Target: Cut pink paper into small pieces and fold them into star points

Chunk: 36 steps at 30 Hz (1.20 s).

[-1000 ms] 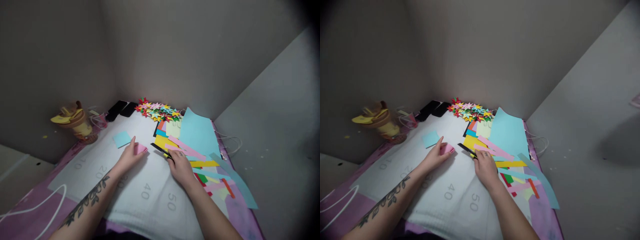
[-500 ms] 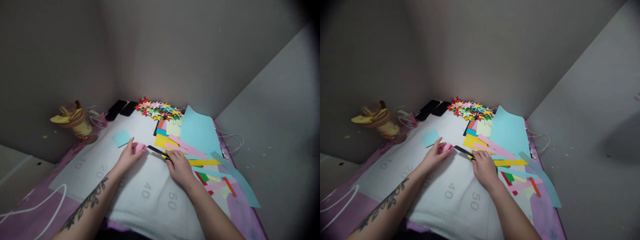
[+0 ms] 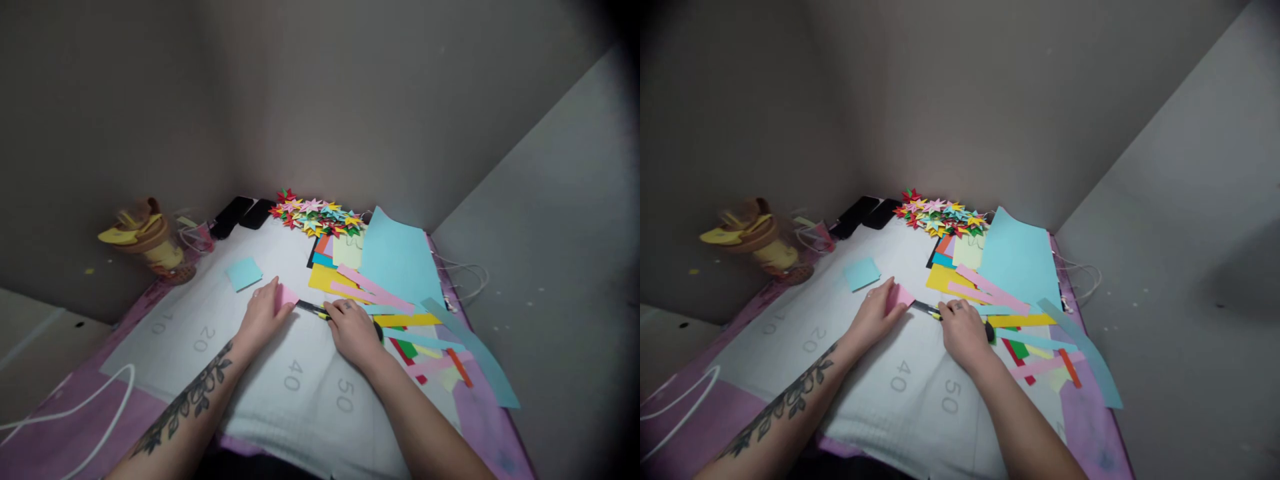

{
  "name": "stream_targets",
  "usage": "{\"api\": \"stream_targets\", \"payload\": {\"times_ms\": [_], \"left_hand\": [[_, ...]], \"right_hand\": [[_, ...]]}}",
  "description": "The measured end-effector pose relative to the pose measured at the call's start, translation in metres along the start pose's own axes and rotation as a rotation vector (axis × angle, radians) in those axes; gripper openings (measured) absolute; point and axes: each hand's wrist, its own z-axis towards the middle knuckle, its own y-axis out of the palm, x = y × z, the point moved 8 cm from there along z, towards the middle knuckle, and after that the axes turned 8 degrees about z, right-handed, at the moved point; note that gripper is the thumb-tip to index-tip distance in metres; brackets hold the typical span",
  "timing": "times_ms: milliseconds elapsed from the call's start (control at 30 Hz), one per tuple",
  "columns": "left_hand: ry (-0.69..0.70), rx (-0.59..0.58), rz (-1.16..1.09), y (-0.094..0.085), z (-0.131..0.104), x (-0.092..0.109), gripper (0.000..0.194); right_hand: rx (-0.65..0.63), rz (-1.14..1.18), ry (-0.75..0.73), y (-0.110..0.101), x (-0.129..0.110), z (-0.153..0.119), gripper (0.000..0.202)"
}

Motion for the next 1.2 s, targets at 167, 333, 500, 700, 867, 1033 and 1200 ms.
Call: {"api": "stream_targets", "payload": {"times_ms": [167, 333, 500, 700, 867, 1033, 1200], "left_hand": [[0.373, -0.212, 0.014, -0.011, 0.006, 0.008, 0.048], [0.517, -0.397, 0.083, -0.01, 0.005, 0.006, 0.047], [0.375, -0.212, 0.182, -0.006, 0.002, 0.017, 0.034], [0.284, -0.219, 0.391, -0.002, 0.005, 0.029, 0.032], [0.379, -0.385, 0.38, 0.011, 0.044, 0.032, 0.023], [0.398, -0.54, 0.361, 0.026, 0.074, 0.035, 0.019], [0.37, -0.625, 0.395, 0.035, 0.079, 0.039, 0.021]], "right_hand": [[0.003, 0.012, -0.016, 0.0, -0.001, 0.0, 0.04], [0.024, 0.005, -0.042, 0.002, -0.002, 0.003, 0.041], [0.086, -0.005, -0.08, 0.0, 0.001, 0.012, 0.044], [0.062, 0.035, -0.14, 0.004, -0.004, 0.013, 0.046], [0.061, 0.044, -0.173, 0.007, -0.009, 0.009, 0.043], [0.031, 0.021, -0.153, 0.009, -0.012, 0.009, 0.043], [-0.007, -0.011, -0.151, 0.013, -0.021, 0.012, 0.045]]}}
